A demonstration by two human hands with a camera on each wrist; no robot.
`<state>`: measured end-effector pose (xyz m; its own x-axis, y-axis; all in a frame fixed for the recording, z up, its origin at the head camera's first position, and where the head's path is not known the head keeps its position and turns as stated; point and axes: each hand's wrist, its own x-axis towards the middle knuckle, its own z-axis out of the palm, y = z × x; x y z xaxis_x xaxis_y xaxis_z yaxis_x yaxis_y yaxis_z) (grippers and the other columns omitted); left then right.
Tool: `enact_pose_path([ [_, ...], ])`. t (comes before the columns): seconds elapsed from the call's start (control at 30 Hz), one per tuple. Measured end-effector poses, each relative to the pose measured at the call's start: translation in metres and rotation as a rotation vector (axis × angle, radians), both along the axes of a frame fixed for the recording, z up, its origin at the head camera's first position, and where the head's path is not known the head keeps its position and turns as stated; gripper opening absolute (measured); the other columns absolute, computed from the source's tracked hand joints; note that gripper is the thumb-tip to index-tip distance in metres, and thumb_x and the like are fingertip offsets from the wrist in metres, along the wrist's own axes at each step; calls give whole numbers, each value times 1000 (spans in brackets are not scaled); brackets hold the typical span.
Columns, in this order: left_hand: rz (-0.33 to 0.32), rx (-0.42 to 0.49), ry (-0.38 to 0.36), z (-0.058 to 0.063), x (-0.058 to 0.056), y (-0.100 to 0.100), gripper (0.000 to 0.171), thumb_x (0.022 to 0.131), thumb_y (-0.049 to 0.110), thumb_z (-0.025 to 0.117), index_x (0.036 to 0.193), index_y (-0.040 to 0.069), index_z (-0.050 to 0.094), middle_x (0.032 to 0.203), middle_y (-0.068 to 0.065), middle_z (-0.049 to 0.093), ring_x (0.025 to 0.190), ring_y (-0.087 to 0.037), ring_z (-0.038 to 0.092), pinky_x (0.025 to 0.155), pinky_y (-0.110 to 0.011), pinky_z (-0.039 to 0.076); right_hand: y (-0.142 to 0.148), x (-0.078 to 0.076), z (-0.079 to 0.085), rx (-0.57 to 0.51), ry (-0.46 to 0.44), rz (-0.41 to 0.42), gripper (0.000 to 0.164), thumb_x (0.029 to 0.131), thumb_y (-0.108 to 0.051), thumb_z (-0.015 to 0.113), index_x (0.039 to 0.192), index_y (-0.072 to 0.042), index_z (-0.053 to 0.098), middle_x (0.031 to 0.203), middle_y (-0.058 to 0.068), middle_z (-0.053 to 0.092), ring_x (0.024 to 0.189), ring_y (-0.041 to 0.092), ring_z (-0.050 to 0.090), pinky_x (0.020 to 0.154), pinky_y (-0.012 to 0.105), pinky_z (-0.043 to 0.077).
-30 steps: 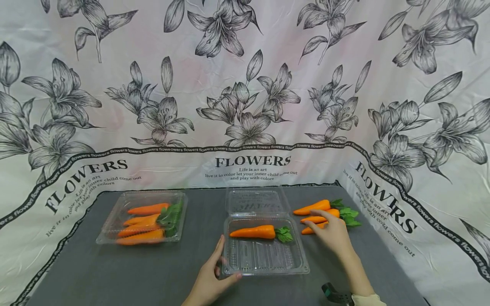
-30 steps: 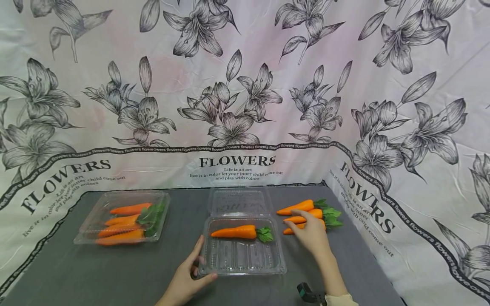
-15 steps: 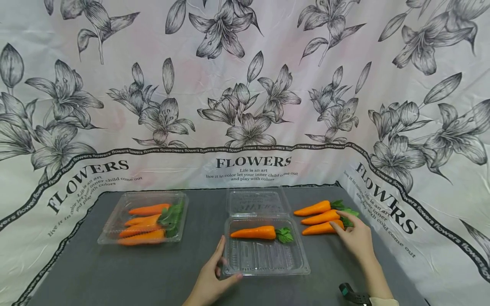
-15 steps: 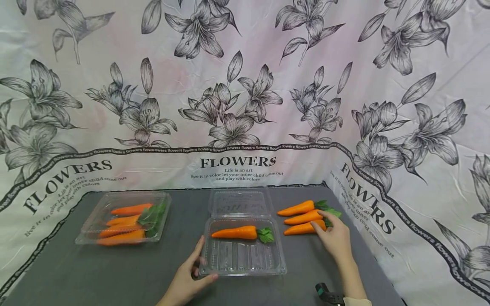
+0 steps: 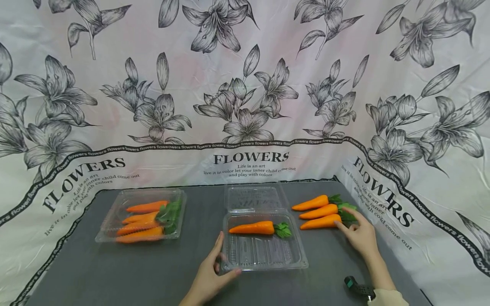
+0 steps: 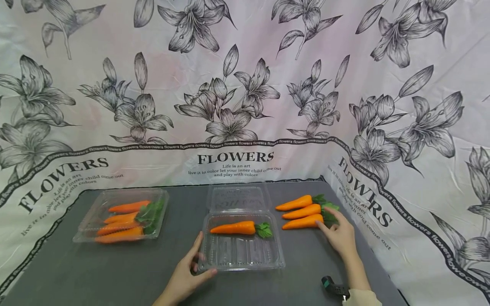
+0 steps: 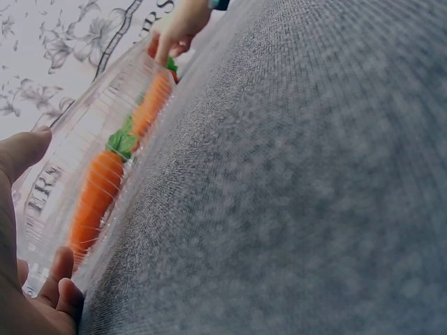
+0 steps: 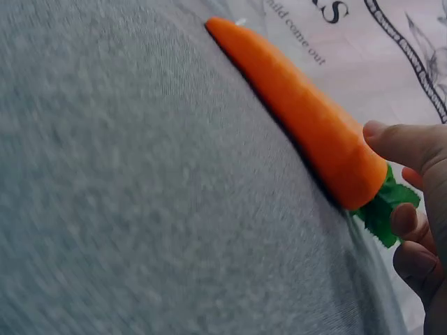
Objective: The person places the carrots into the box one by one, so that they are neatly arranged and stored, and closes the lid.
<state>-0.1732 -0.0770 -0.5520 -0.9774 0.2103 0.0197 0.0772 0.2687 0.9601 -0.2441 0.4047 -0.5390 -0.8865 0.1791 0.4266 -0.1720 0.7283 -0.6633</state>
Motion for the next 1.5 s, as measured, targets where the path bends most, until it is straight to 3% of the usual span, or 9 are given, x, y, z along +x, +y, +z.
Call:
enact_pose_path([
  [0.1,-4,-2,-6,0,0,0,112,85,33,91,172,20,21,174,-14,24,69,-9,34,59,-22,34,2,0,-2,-11,-33,1,54,93,-18,85,142,-8,65,89,15,69,38,2,37,41,27,37],
  [0.2,8,-9,-1,-1,-1,0,112,85,33,91,172,22,22,174,-12,27,69,-9,34,60,-23,34,5,-1,-5,-30,-81,14,55,95,-22,84,144,-10,64,58,2,54,38,4,37,41,28,37],
  [0.27,16,-27,2,-1,-1,1,112,85,35,91,172,23,22,174,-10,28,70,-9,34,60,-22,34,6,-1,-7,-45,-111,30,56,95,-24,84,145,-11,63,50,-4,47,39,5,38,42,28,37],
  [0.63,3,-13,14,-2,-1,0,112,85,34,91,172,21,22,173,-16,26,69,-9,34,59,-22,34,15,0,-18,-84,-215,80,55,96,-32,83,143,-11,65,51,-5,46,43,8,40,43,30,37],
  [0.8,-3,-1,14,-2,0,0,111,86,33,91,172,19,21,174,-17,22,68,-9,34,59,-22,34,19,-3,-18,-108,-255,142,57,96,-30,82,146,-11,63,52,-8,44,45,6,38,44,30,38],
  [1.03,3,-16,9,-1,0,-1,112,85,35,91,172,20,21,172,-17,29,69,-9,34,59,-22,34,27,-9,-17,-87,-293,214,56,97,-28,81,146,-9,63,51,-12,40,45,4,37,45,29,38],
  [1.5,0,-17,27,-3,-1,-1,113,85,36,91,172,18,22,172,-17,29,69,-9,34,59,-22,35,25,-4,-15,-112,-309,200,57,97,-29,81,147,-9,62,50,-10,39,44,6,36,46,29,39],
])
